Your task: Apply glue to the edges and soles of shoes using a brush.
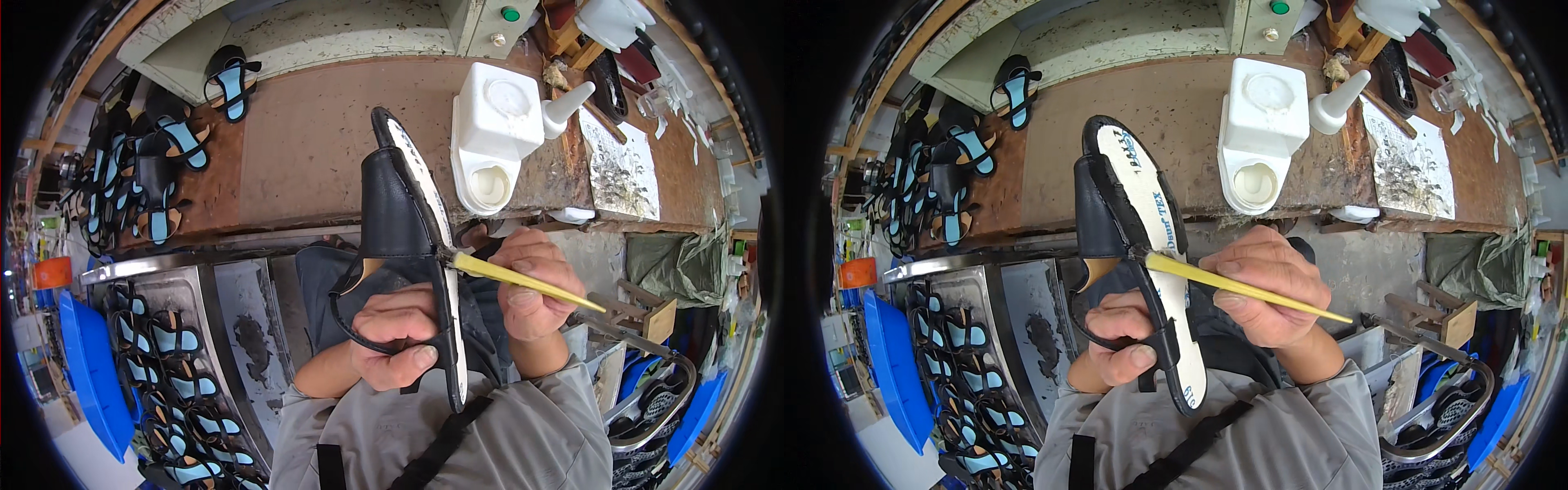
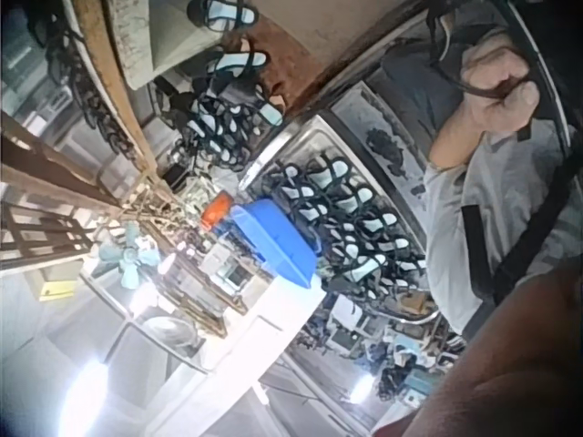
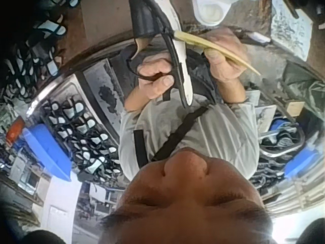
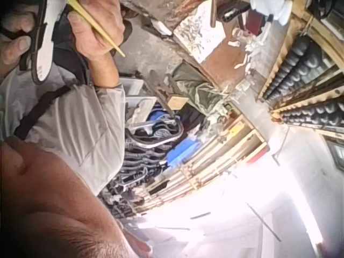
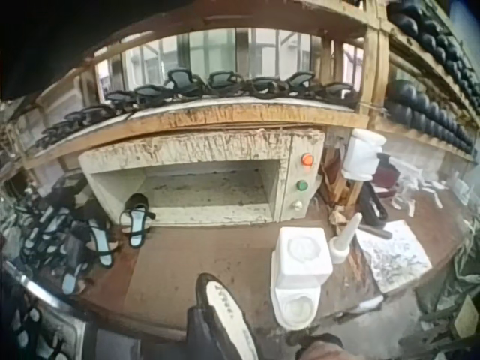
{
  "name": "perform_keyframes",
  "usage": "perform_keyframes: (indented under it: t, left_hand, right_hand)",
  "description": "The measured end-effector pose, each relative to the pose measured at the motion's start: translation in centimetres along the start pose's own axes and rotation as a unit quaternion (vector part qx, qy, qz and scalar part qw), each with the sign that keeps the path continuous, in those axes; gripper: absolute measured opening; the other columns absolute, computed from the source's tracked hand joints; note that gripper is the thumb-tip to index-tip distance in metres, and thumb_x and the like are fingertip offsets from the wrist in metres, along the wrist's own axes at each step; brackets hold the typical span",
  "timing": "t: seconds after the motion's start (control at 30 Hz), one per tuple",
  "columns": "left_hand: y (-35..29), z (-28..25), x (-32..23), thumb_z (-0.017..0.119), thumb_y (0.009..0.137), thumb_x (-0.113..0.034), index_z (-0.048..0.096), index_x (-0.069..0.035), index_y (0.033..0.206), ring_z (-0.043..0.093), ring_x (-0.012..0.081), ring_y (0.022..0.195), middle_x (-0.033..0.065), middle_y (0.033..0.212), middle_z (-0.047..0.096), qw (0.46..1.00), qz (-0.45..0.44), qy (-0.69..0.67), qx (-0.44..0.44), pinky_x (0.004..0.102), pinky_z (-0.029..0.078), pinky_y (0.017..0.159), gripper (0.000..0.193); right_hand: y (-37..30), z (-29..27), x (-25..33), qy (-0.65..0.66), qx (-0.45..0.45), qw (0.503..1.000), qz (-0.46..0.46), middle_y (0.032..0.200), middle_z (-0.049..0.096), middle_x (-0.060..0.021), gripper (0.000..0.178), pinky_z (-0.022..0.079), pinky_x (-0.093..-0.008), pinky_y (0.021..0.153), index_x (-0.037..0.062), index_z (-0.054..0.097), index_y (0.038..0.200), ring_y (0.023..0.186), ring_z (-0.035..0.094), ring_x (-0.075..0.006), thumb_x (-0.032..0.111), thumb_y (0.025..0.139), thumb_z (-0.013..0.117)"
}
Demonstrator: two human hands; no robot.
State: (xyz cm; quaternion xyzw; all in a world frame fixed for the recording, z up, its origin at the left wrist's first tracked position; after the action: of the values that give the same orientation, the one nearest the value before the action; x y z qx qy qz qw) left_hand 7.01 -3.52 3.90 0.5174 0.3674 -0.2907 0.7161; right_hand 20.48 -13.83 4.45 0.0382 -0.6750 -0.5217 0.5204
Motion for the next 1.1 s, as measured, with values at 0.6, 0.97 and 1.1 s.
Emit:
perform_keyframes:
  t: [0.6, 0.97, 1.1]
  left_hand:
    - [-2.3, 3.1, -2.9, 0.054, 0.071, -0.007, 0.047, 0.002, 0.064, 0.042, 0.0226, 0.053, 0.0095, 0.060, 0.045, 0.999, 0.037, 0.007, -0.006, 0.0338, 0.036, 0.051, 0.013]
    - [-3.2, 3.8, -3.0, 0.053, 0.073, -0.008, 0.049, 0.003, 0.065, 0.047, 0.0220, 0.055, 0.0125, 0.064, 0.052, 0.999, 0.040, 0.026, -0.024, 0.0333, 0.039, 0.053, 0.014]
    - [-3.6, 3.6, -2.7, 0.053, 0.075, -0.009, 0.049, 0.003, 0.066, 0.050, 0.0224, 0.059, 0.0156, 0.070, 0.057, 0.998, 0.032, 0.009, -0.054, 0.0332, 0.041, 0.056, 0.016]
  right_hand:
    - [-3.8, -0.5, 6.2, -0.004, 0.030, 0.999, -0.011, 0.079, 0.065, -0.0156, 0.018, 0.047, -0.0302, 0.056, -0.0053, 0.061, 0.085, 0.066, 0.062, -0.0241, 0.002, 0.071, 0.069]
    - [-4.9, -1.3, 7.9, 0.036, 0.049, 0.998, 0.035, 0.079, 0.065, -0.0142, 0.016, 0.046, -0.0298, 0.056, -0.0040, 0.062, 0.085, 0.066, 0.061, -0.0233, 0.001, 0.071, 0.068]
    - [-5.3, -1.0, 8.2, 0.035, 0.052, 0.998, 0.025, 0.078, 0.065, -0.0143, 0.018, 0.045, -0.0296, 0.056, -0.0040, 0.062, 0.085, 0.066, 0.061, -0.0227, 0.001, 0.070, 0.069]
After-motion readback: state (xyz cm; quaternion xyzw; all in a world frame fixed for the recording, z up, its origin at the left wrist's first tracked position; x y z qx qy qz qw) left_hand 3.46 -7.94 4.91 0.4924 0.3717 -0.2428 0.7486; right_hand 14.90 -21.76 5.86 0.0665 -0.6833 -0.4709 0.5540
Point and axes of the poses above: each hand's wrist, its own y-axis towards the middle knuckle, its own z-axis out of the palm, x = y × z, the point moved 3 cm from there along y, towards the middle knuckle
